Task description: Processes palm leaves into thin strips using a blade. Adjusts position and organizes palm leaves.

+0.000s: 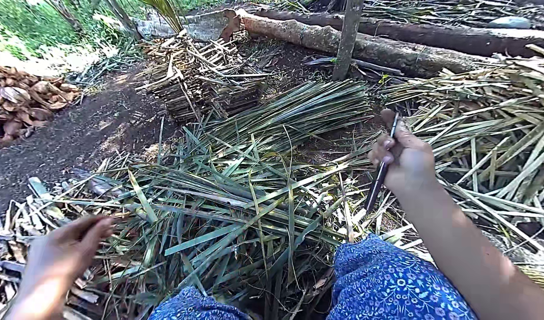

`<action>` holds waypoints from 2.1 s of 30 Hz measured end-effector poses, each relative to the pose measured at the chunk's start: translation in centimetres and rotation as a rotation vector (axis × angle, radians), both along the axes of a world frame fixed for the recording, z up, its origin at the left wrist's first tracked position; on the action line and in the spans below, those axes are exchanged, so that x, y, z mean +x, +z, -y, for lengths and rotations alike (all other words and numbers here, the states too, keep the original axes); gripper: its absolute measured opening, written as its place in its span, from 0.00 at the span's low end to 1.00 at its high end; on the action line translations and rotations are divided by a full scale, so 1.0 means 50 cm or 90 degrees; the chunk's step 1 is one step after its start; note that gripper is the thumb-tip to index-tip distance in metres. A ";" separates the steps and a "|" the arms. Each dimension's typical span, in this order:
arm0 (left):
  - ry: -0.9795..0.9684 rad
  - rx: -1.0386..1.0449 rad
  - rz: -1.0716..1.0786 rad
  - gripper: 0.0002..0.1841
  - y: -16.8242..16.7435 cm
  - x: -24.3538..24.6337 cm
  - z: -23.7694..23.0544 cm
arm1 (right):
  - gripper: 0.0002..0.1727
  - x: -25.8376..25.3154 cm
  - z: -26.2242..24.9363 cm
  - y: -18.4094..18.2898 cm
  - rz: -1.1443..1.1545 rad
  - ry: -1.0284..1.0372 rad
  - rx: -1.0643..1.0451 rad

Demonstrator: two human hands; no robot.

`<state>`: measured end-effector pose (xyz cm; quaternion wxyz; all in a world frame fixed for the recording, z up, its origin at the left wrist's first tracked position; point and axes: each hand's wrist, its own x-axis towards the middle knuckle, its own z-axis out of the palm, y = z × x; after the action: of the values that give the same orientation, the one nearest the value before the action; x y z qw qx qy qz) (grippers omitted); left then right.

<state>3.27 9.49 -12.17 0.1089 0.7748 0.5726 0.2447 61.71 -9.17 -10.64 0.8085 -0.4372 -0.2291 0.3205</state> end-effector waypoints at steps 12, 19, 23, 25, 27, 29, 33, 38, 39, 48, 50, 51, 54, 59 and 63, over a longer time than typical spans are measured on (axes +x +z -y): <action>-0.114 0.133 0.065 0.14 0.091 0.337 0.108 | 0.26 -0.150 0.000 0.010 0.134 0.531 -0.253; -0.400 0.069 0.131 0.10 0.059 0.542 0.204 | 0.21 -0.256 0.003 0.031 0.135 0.484 -0.115; -0.393 0.028 0.112 0.13 0.047 0.504 0.176 | 0.18 -0.217 -0.007 0.032 0.131 0.282 -0.064; -0.375 -0.003 0.103 0.13 0.045 0.458 0.148 | 0.20 -0.174 -0.013 0.034 0.089 0.186 -0.046; -0.356 -0.019 0.081 0.13 0.044 0.418 0.126 | 0.22 -0.132 -0.014 0.033 0.034 0.110 -0.042; -0.329 -0.022 0.065 0.13 0.046 0.391 0.114 | 0.23 -0.101 -0.012 0.029 -0.022 0.058 -0.025; -0.317 -0.018 0.073 0.10 0.053 0.363 0.107 | 0.22 -0.077 -0.008 0.029 -0.078 -0.046 -0.003; -0.270 -0.008 0.047 0.09 0.063 0.353 0.106 | 0.25 -0.056 -0.004 0.032 -0.078 -0.111 0.025; -0.266 0.000 0.061 0.09 0.066 0.361 0.111 | 0.27 -0.060 -0.004 0.032 -0.080 -0.092 0.018; -0.362 0.030 0.200 0.10 0.062 0.469 0.187 | 0.24 -0.222 0.004 0.032 0.178 0.499 -0.092; -0.384 0.012 0.225 0.10 0.065 0.478 0.197 | 0.24 -0.240 0.001 0.030 0.180 0.530 -0.074; -0.389 -0.004 0.235 0.10 0.068 0.479 0.201 | 0.24 -0.243 0.000 0.027 0.177 0.535 -0.058; -0.399 -0.057 0.257 0.10 0.077 0.473 0.206 | 0.21 -0.238 -0.003 0.022 0.182 0.498 -0.017; -0.436 -0.085 0.261 0.10 0.087 0.455 0.201 | 0.20 -0.213 -0.001 0.021 0.218 0.440 0.028; -0.456 -0.119 0.268 0.11 0.096 0.450 0.201 | 0.20 -0.206 0.000 0.024 0.249 0.396 0.041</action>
<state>25.78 -0.54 -7.37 0.3710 0.8447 0.2525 0.2915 51.41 -9.16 -9.43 0.6267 -0.3743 -0.5109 0.4540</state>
